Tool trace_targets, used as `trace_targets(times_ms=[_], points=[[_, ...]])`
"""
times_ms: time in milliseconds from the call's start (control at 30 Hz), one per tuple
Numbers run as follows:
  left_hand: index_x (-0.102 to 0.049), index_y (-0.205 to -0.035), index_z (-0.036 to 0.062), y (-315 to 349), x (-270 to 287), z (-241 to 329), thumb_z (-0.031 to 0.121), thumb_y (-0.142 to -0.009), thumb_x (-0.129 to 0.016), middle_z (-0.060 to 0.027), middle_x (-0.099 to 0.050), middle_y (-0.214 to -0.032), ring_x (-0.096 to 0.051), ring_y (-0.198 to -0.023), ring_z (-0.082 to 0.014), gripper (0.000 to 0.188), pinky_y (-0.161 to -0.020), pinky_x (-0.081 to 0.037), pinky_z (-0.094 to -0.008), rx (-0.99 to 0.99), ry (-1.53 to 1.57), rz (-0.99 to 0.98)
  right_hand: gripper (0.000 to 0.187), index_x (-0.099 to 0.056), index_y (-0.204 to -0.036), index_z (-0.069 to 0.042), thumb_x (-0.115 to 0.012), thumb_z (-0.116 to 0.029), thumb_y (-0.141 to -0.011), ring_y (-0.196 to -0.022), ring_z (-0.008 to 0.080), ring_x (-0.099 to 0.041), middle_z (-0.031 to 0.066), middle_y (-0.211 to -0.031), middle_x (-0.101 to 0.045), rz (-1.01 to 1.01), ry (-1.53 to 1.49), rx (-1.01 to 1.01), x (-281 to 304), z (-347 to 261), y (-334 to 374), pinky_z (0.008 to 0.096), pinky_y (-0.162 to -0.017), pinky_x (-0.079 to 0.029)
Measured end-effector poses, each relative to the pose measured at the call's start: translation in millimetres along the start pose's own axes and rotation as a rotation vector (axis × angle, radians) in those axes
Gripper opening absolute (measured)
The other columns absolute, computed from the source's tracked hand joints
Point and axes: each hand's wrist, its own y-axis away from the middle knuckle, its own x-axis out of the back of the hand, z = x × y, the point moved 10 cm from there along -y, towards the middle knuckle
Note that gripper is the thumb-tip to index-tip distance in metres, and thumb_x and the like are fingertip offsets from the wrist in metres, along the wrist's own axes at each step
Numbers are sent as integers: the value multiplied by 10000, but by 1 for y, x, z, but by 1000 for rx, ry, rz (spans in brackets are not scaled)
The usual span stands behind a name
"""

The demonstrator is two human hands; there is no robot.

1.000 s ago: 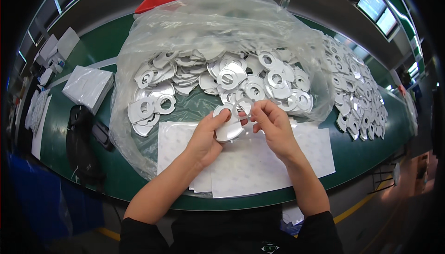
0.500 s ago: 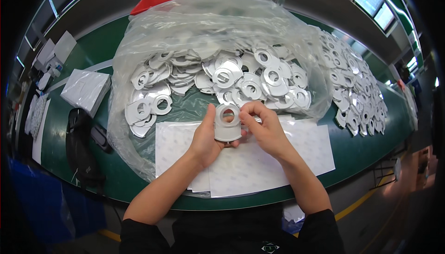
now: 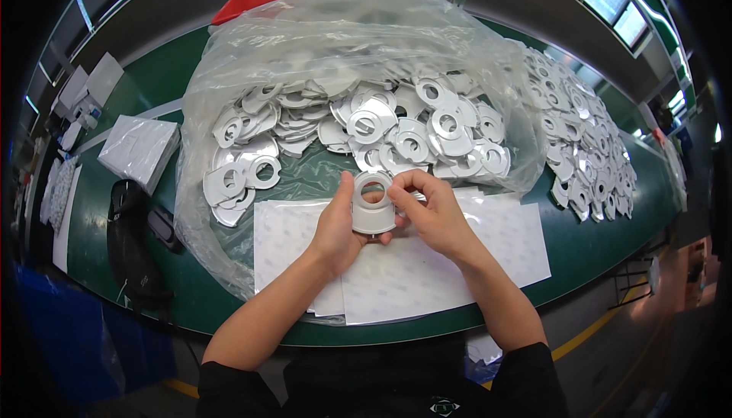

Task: Applying circular adhesive rings to white metal components on an assembly line.

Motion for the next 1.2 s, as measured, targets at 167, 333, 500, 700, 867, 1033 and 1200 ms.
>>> trace_targets(times_ms=[167, 333, 500, 700, 867, 1033, 1200], points=[[-498, -1151, 31, 1, -3, 1, 542, -970, -157, -91, -614, -1006, -605, -811, -190, 640, -577, -471, -306, -1, -11, -5, 176, -542, -950, 7, -584, -157, -904, -624, 53, -485, 43, -864, -543, -1, 7, -9, -1, -1, 1, 202, -542, -477], [-496, -1148, 27, 2, -5, 2, 543, -970, -152, -91, -611, -1005, -600, -815, -189, 646, -583, -466, -303, -1, -15, -8, 170, -535, -950, 9, -582, -147, -904, -623, 53, -484, 46, -867, -540, -5, 4, -17, -1, 0, 0, 207, -536, -483], [-488, -1156, 23, 2, -4, 2, 541, -971, -155, -94, -603, -1019, -601, -814, -193, 643, -582, -466, -303, -1, -16, -4, 164, -531, -947, 10, -581, -141, -904, -624, 54, -484, 49, -868, -541, -2, -3, -23, -1, 0, 0, 211, -534, -486], [-485, -1148, 30, 3, -5, 3, 546, -969, -158, -89, -603, -1010, -597, -800, -192, 636, -575, -460, -307, -1, -10, 18, 153, -534, -930, 6, -589, -133, -896, -606, 56, -496, 42, -828, -555, 24, 43, 31, 1, 0, -1, 202, -527, -451], [-479, -1140, 41, 1, -6, 2, 537, -967, -208, -80, -603, -1004, -593, -794, -185, 591, -571, -458, -304, -6, 20, -54, 132, -537, -900, 0, -593, -118, -884, -586, 69, -519, 43, -805, -554, 56, 119, 79, 2, -5, 0, 208, -525, -439], [-454, -1142, 71, 0, -6, 3, 348, -963, -394, -74, -598, -982, -596, -804, -173, 335, -554, -465, -300, -19, 27, -55, 122, -544, -892, 0, -607, -99, -861, -579, 105, -544, 60, -813, -553, 91, 231, 161, 4, -12, 2, 236, -528, -455], [-407, -1195, 82, 3, -9, 8, 155, -900, -492, -82, -582, -976, -604, -798, -177, 316, -537, -465, -292, -43, -61, -46, 120, -556, -870, 4, -626, -87, -837, -576, 128, -555, 78, -835, -562, 159, 612, 420, 0, -39, 9, 261, -544, -478]])
